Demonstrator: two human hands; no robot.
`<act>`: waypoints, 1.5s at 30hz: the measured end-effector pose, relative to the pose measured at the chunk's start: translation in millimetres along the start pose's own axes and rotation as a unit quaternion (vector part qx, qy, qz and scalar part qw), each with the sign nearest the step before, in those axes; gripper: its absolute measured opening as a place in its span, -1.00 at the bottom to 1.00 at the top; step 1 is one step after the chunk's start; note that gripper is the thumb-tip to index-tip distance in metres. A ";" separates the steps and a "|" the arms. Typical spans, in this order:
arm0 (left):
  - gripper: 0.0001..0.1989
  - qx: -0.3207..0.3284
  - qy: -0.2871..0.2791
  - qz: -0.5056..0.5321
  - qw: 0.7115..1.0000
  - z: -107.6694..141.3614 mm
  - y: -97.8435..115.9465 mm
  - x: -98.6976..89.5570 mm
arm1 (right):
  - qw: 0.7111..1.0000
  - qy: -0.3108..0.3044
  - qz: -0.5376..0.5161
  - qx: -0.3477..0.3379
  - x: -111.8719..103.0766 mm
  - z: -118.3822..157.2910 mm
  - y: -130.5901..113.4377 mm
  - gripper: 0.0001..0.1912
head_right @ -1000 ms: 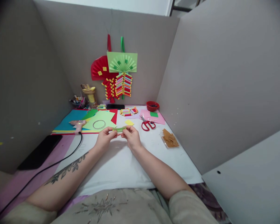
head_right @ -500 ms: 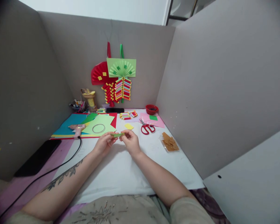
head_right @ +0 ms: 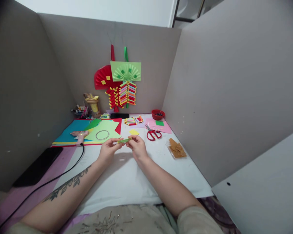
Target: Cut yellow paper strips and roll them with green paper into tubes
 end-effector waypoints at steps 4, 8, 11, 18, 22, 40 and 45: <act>-0.71 -0.011 0.019 -0.037 0.999 -3.8 2.9 -4.3 | 0.999 -0.022 0.029 -0.004 -1.4 0.3 1.2 -0.78; -0.72 -0.009 -0.042 -0.089 0.995 -5.0 6.3 -5.5 | 0.990 -0.065 0.120 -0.042 -3.9 0.1 -6.4 -0.78; -0.79 0.047 -0.114 -0.230 0.965 -1.8 7.7 -4.0 | 0.960 -0.133 0.235 -0.074 -3.1 1.0 -13.4 -0.85; -0.74 0.049 -0.151 -0.250 0.955 5.1 -4.2 3.2 | 0.942 -0.133 0.289 -0.106 -7.3 -0.3 -9.2 -0.79; -0.72 0.015 -0.151 -0.226 0.962 8.1 -5.1 8.9 | 0.914 -0.138 0.349 -0.156 -6.3 -1.2 -12.6 -0.90; -0.70 0.019 -0.155 -0.249 0.956 8.1 -21.5 9.5 | 0.932 -0.161 0.303 -0.119 -10.8 -7.0 -13.1 -0.92; -0.73 0.024 -0.148 -0.281 0.948 10.8 -19.5 13.1 | 0.936 -0.153 0.298 -0.109 -13.7 -10.9 -9.1 -0.93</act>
Point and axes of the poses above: each hand's wrist, its own z-axis away from the middle knuckle, its own x-axis out of the palm, y = z × x, the point moved 3 cm from there along -z, towards the middle knuckle, and after that the axes turned 5 degrees about -z, right-handed, at the moved point
